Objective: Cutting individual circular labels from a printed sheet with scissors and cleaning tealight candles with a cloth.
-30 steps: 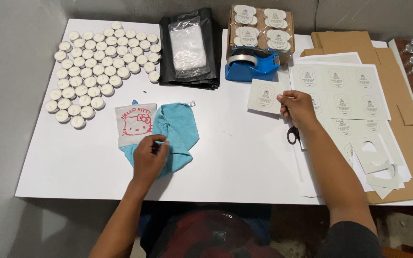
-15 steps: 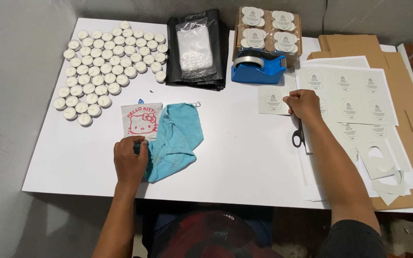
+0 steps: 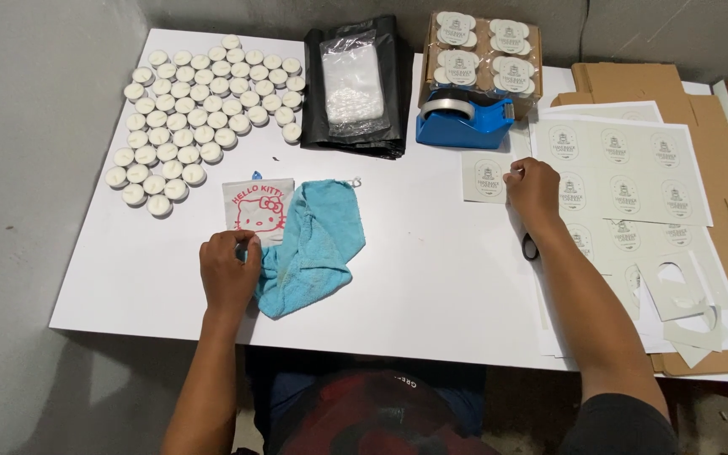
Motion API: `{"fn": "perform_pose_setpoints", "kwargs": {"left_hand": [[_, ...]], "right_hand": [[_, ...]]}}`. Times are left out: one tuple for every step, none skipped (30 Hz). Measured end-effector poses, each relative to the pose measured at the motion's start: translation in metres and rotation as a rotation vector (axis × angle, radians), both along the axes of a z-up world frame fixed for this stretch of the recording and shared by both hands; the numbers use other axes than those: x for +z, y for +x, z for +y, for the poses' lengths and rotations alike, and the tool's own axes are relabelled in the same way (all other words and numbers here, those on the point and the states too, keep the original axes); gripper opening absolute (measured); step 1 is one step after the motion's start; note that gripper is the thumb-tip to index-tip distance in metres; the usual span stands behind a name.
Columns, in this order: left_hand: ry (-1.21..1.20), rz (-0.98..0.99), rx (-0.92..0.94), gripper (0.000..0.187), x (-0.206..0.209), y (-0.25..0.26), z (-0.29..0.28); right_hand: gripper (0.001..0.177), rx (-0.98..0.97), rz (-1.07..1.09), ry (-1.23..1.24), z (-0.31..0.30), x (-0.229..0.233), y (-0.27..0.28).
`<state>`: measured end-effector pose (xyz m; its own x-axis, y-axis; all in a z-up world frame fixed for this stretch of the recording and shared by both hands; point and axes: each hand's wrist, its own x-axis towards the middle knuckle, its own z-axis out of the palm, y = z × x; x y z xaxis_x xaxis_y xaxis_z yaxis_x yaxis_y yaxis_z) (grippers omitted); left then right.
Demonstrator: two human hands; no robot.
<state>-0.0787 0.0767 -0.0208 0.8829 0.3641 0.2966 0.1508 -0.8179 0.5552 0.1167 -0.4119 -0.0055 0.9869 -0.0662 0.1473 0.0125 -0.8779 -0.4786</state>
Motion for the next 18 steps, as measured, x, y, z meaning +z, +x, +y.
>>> {"fn": "perform_pose_setpoints", "kwargs": {"left_hand": [[0.0, 0.0, 0.001, 0.008, 0.0, 0.0, -0.001], [-0.003, 0.0, 0.002, 0.008, -0.001, 0.0, -0.001], [-0.005, 0.001, 0.003, 0.009, -0.001, 0.0, -0.002], [-0.006, 0.001, 0.006, 0.009, -0.001, -0.001, -0.002], [0.0, -0.005, 0.007, 0.009, -0.001, -0.002, -0.003], [0.007, -0.011, 0.008, 0.009, 0.0, -0.002, -0.003], [0.007, -0.012, 0.01, 0.009, -0.004, -0.001, -0.002], [0.017, -0.035, 0.007, 0.009, -0.008, 0.0, -0.001], [0.027, -0.058, 0.004, 0.009, -0.012, 0.001, 0.0], [0.028, -0.058, 0.004, 0.009, -0.013, 0.0, 0.0], [0.03, -0.071, 0.005, 0.009, -0.014, 0.0, 0.0], [0.032, -0.084, 0.008, 0.008, -0.014, -0.001, 0.0], [0.032, -0.084, 0.01, 0.008, -0.014, -0.001, 0.0], [0.021, -0.088, 0.01, 0.008, -0.015, -0.001, 0.001], [0.01, -0.093, 0.01, 0.008, -0.015, 0.0, 0.001], [0.011, -0.093, 0.015, 0.008, -0.017, 0.0, 0.002], [0.012, -0.104, 0.014, 0.008, -0.019, -0.001, 0.002], [0.013, -0.115, 0.013, 0.007, -0.021, 0.0, 0.003]], "right_hand": [[0.021, 0.001, 0.0, 0.0, 0.007, 0.005, -0.003], [0.02, 0.02, -0.005, -0.027, 0.014, 0.01, -0.006], [0.02, 0.04, -0.009, -0.053, 0.021, 0.014, -0.008], [0.02, 0.043, -0.009, -0.054, 0.029, 0.013, -0.012], [0.022, 0.092, -0.006, -0.113, 0.038, 0.012, -0.016], [0.025, 0.14, -0.004, -0.171, 0.046, 0.012, -0.02], [0.025, 0.142, -0.005, -0.172, 0.059, 0.005, -0.02], [0.022, 0.218, -0.049, -0.219, 0.071, -0.002, -0.022], [0.021, 0.295, -0.093, -0.265, 0.083, -0.009, -0.023], [0.021, 0.295, -0.093, -0.264, 0.095, -0.014, -0.018], [0.016, 0.411, -0.338, -0.328, 0.108, -0.019, -0.013], [0.012, 0.527, -0.585, -0.388, 0.121, -0.024, -0.007], [0.012, 0.529, -0.586, -0.387, 0.135, -0.019, -0.004], [0.015, 0.554, -0.666, -0.386, 0.15, -0.014, 0.0], [0.018, 0.58, -0.746, -0.384, 0.165, -0.009, 0.004], [0.018, 0.584, -0.748, -0.381, 0.173, -0.007, 0.007], [0.021, 0.56, -0.764, -0.405, 0.182, -0.005, 0.01], [0.025, 0.536, -0.78, -0.43, 0.19, -0.002, 0.013]]}}
